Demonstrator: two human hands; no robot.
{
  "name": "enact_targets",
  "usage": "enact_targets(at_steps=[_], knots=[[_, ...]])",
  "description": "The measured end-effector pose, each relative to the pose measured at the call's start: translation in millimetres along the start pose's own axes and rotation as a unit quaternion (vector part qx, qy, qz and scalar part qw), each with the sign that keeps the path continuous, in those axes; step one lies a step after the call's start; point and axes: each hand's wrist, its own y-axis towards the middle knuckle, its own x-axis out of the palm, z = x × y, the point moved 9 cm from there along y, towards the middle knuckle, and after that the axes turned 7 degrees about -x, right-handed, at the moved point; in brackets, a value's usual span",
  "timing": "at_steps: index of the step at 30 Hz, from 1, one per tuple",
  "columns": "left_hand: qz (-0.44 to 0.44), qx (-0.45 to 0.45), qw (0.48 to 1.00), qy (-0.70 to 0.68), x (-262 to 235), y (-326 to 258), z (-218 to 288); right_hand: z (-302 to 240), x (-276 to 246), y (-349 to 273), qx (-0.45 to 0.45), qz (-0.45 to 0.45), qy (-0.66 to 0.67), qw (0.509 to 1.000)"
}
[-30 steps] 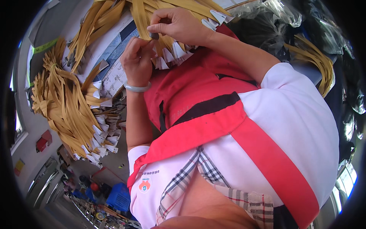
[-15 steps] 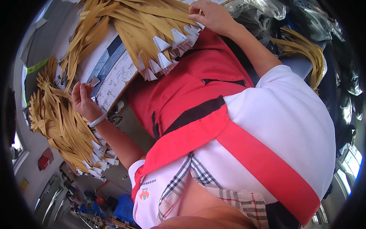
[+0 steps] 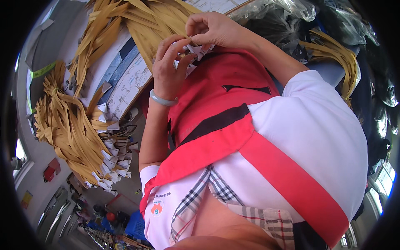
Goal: The person attaches paper caps onto the ends of yellow fabric straps by hand, folding each paper piece around the strap tip one at a time.
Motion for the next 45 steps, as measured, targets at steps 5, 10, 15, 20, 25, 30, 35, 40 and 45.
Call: enact_targets(at_steps=[5, 10, 15, 20, 25, 30, 35, 40, 45], knots=[[-0.04, 0.035, 0.998, 0.013, 0.9, -0.3, 9.8, 7.0, 15.4, 4.0, 0.021, -0.025, 0.007, 0.999], [-0.006, -0.045, 0.988, -0.149, -30.2, -2.9, -17.1, -5.2, 35.5, 10.2, 0.019, -0.12, 0.039, 0.992], [0.002, -0.222, 0.867, -0.447, -32.1, -5.7, -48.9, -41.4, 49.3, 31.2, -0.117, -0.123, 0.079, 0.982], [-0.023, -0.235, 0.883, -0.404, -50.7, -3.2, -37.1, -46.5, 57.0, 42.6, -0.101, -0.149, 0.08, 0.98], [0.051, -0.208, 0.914, -0.345, -64.4, -4.5, -54.5, -35.4, 50.8, 54.8, -0.061, -0.103, 0.014, 0.993], [0.06, -0.203, 0.91, -0.355, -71.9, -2.6, -54.1, -38.3, 53.7, 52.9, -0.09, -0.034, -0.028, 0.995], [0.05, -0.202, 0.925, -0.318, -80.9, -0.9, -56.3, -47.7, 56.3, 51.8, -0.18, -0.004, -0.106, 0.978], [-0.014, -0.22, 0.856, -0.468, -65.8, -7.9, -71.8, -41.8, 70.7, 63.0, -0.106, -0.094, 0.08, 0.987], [-0.002, -0.22, 0.852, -0.474, -64.2, -10.3, -69.5, -31.3, 76.6, 63.0, -0.014, -0.155, 0.053, 0.986]])
